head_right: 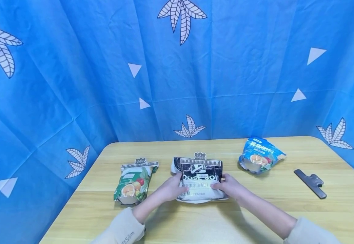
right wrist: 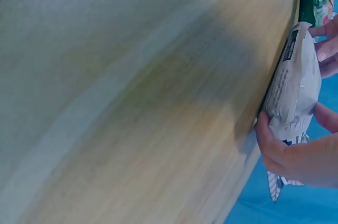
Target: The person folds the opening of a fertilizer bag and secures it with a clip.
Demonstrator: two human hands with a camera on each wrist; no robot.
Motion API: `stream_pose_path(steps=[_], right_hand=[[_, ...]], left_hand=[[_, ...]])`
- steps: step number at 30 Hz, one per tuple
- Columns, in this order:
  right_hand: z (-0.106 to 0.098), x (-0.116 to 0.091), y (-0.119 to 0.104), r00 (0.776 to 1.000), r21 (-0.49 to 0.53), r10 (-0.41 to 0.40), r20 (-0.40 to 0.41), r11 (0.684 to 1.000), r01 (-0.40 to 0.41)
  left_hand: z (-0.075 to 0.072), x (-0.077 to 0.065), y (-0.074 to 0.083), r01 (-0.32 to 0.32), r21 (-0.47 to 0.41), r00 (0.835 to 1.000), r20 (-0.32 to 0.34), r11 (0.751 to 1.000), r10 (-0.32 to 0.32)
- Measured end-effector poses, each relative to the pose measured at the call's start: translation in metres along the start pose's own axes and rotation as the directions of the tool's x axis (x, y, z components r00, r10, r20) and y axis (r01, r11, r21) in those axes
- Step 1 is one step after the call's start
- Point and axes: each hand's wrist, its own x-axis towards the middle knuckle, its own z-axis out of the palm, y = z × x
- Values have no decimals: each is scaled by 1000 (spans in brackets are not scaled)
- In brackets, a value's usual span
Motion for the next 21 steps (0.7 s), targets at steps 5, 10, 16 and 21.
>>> stream_pose_path(steps=[5, 10, 16, 21], right_hand=[[-3, 5, -1, 999, 4, 3, 54, 1000, -3], [-8, 10, -1, 997, 2, 54, 57, 999, -54], [-13, 12, -1, 996, 6, 61, 68, 998, -62], [-17, 10, 1, 994, 28, 49, 94, 998, -52]], left_hand=[[-1, 0, -2, -16, -11, 1000, 22, 1000, 16], [-3, 3, -4, -36, -44, 998, 57, 998, 38], [-4, 7, -3, -32, -33, 997, 64, 999, 34], [-1, 9, -1, -8, -42, 999, 49, 999, 10]])
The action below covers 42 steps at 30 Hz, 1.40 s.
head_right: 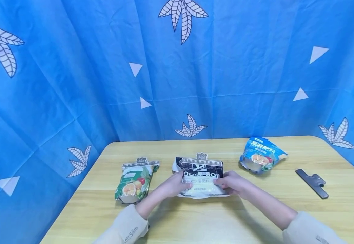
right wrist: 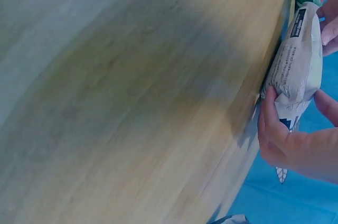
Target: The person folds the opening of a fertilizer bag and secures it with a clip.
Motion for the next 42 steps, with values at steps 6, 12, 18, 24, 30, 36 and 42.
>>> stream_pose_path(steps=[6, 12, 18, 24, 30, 36, 42], right_hand=[[-4, -4, 3, 1000, 30, -16, 11, 999, 16], [-8, -8, 5, 999, 35, -25, 19, 999, 25], [-8, -8, 7, 999, 45, -37, 25, 998, 36], [-7, -9, 8, 999, 40, -37, 7, 999, 37], [-5, -8, 9, 999, 29, -33, -10, 999, 33], [-4, -7, 11, 999, 3, -28, -28, 1000, 28], [-3, -6, 10, 999, -23, -16, -45, 1000, 15]], left_hand=[[5, 1, 5, 15, -46, 1000, -1, 999, -15], [9, 2, 9, 38, -40, 999, -8, 998, -38], [11, -1, 13, 71, -5, 997, -15, 997, -71], [12, -2, 12, 85, 14, 996, -20, 996, -84], [16, -2, 12, 86, 50, 996, -22, 995, -85], [18, -2, 12, 96, 101, 995, -25, 990, -94], [19, -1, 15, 98, 179, 995, -22, 979, -96]])
